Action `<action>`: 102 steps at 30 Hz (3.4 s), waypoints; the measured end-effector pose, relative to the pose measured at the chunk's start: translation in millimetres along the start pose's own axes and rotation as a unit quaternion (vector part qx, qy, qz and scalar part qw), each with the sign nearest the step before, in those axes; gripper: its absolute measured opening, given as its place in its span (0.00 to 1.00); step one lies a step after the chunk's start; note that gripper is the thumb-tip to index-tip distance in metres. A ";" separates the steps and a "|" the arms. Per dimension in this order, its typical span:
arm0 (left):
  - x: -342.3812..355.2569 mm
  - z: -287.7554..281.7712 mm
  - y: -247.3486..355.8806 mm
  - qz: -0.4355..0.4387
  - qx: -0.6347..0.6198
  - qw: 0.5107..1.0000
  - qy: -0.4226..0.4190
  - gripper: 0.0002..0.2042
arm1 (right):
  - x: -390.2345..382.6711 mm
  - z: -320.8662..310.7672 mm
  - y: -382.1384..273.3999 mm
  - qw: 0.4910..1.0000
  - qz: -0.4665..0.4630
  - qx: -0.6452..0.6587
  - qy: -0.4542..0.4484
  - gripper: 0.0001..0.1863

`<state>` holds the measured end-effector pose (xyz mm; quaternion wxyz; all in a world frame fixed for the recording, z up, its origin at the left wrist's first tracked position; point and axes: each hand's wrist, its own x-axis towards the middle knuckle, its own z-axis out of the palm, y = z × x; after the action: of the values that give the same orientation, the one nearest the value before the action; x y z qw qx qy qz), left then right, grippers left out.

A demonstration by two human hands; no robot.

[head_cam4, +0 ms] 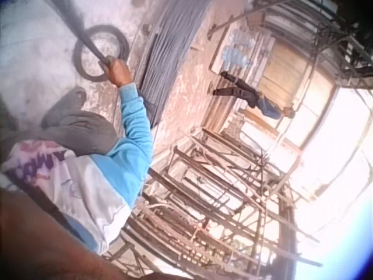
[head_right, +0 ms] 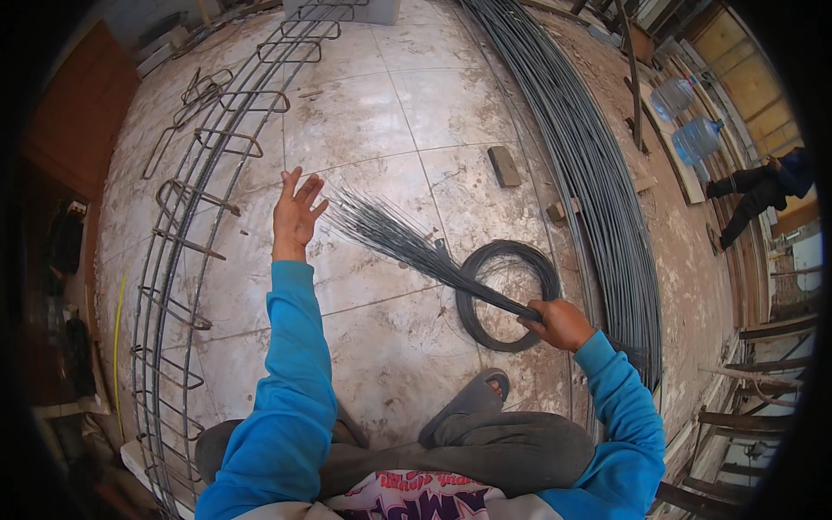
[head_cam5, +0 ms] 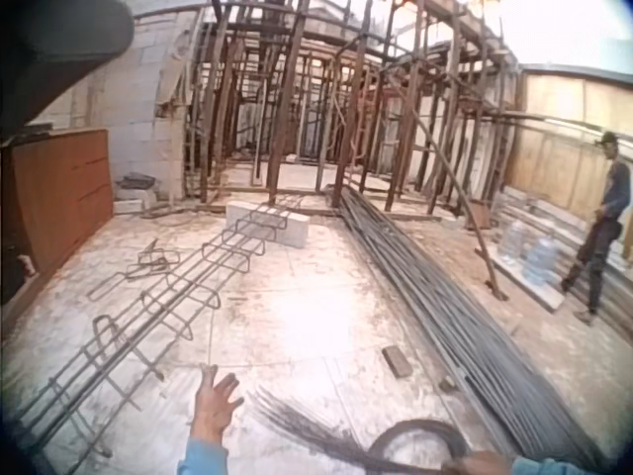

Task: The person separates a bundle of thin black wires by hand, straightens them, and سپس cuts the bundle using a pair of pliers.

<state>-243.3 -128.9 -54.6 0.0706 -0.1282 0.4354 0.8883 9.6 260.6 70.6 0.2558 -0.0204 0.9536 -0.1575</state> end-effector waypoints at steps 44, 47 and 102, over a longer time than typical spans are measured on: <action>5.6 156.6 -121.2 -0.156 -0.333 0.911 -0.188 0.27 | -26.4 -6.5 41.3 0.954 0.057 -0.043 0.290 0.14; 11.6 157.1 -119.8 -0.183 -0.319 0.917 -0.156 0.27 | -68.9 -14.5 55.5 0.986 0.034 0.057 0.156 0.19; 45.6 131.7 -223.0 -0.356 -0.091 0.921 -0.126 0.22 | 66.0 158.0 26.4 0.803 0.013 0.595 -0.018 0.44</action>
<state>-256.0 112.3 -158.8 0.4249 -0.1675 0.2661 0.8489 31.6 232.0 -98.8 0.2369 0.1455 0.6679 -0.6904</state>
